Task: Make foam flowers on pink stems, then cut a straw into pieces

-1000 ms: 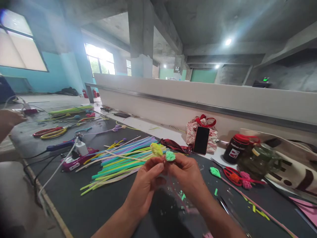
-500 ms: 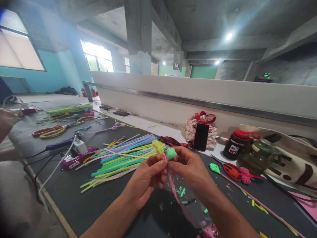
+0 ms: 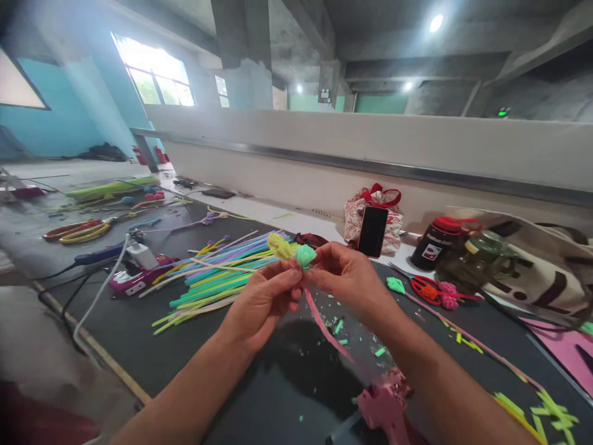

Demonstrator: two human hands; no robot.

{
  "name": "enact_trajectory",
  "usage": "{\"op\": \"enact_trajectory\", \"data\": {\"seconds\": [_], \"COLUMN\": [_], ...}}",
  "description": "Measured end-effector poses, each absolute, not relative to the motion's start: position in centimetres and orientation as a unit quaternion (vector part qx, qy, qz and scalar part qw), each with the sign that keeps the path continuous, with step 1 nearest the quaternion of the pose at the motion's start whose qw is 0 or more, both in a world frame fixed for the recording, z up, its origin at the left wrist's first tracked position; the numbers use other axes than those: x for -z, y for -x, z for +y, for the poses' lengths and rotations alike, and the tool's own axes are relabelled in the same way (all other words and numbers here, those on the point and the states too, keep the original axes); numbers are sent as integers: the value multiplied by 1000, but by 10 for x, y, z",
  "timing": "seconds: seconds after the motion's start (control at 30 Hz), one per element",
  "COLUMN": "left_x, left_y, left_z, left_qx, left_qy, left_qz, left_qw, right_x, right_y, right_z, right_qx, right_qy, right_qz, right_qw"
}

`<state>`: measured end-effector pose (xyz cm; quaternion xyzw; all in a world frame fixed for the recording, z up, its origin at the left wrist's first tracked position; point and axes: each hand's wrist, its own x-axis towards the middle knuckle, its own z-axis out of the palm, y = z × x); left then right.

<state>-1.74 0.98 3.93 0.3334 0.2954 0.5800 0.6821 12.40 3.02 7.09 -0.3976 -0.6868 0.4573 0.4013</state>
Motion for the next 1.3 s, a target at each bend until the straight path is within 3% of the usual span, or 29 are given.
{"op": "enact_trajectory", "data": {"seconds": [0.27,0.53,0.77,0.87,1.1,1.3], "left_x": [-35,-31,-28,-26,-22,-22], "left_y": [12,14,15,14,14,16], "left_z": [6,1,-1,0,5,7], "left_qx": [-601,-573,-579,-608,-625,-622], "left_qy": [-310,-298,-323,-335,-349,-371], "left_qz": [281,302,289,291,309,315], "left_qw": [681,701,691,659,626,614], "right_x": [-72,-74,-72,-73,-72,-66], "right_y": [-123,-128,-125,-123,-122,-122], "right_z": [12,18,16,12,8,8], "right_qx": [-241,-492,-532,-479,-208,-174], "right_qy": [435,406,429,452,449,468], "right_qz": [-789,-687,-649,-677,-812,-807], "right_qw": [360,348,334,328,308,315]}}
